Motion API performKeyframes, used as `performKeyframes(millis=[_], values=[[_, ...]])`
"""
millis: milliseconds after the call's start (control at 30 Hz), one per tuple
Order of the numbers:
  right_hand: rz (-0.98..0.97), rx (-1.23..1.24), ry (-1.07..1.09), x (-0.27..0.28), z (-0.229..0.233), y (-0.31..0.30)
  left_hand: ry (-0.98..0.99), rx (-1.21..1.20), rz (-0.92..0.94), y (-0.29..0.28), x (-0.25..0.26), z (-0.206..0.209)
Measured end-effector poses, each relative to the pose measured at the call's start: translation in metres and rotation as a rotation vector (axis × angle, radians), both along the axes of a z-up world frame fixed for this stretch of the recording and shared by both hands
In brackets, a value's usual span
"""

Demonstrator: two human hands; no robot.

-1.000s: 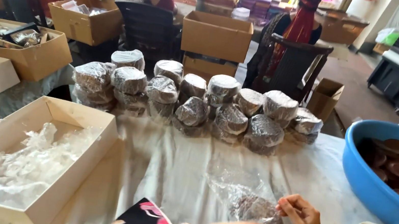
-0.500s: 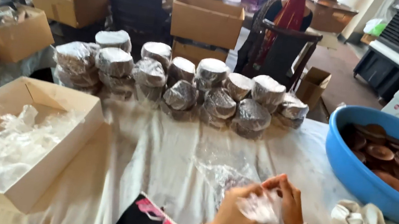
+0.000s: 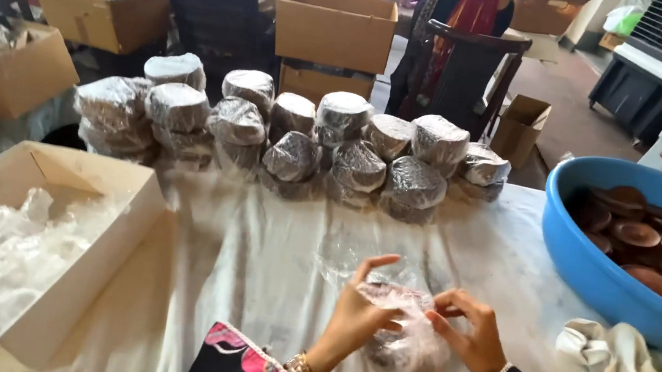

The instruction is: The person wraps round pottery items in plastic film by hand and wipes down a finished wooden bowl with a cloth.

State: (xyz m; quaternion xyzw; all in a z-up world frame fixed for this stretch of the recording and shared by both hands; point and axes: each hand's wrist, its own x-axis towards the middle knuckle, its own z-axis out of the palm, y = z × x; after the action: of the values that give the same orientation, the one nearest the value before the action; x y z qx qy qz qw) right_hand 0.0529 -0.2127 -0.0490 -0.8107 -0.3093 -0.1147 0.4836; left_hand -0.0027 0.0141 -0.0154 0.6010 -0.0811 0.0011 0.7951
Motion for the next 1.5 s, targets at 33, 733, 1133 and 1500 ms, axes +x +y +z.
performKeyframes(millis=[33, 733, 1133, 1500], values=[[-0.009, 0.009, 0.0, 0.003, 0.001, 0.002, 0.0, 0.009, -0.009, 0.008, 0.006, 0.003], [-0.155, 0.095, 0.139, -0.013, -0.006, 0.009, -0.595, 0.855, 0.479, 0.007, -0.031, 0.03], [-0.099, 0.067, 0.005, -0.01, 0.005, 0.016, -0.576, 0.872, 0.39, -0.004, -0.022, 0.014], [0.098, 0.04, -0.152, -0.024, 0.038, 0.019, -0.482, 0.559, 0.26, -0.007, -0.026, 0.025]])
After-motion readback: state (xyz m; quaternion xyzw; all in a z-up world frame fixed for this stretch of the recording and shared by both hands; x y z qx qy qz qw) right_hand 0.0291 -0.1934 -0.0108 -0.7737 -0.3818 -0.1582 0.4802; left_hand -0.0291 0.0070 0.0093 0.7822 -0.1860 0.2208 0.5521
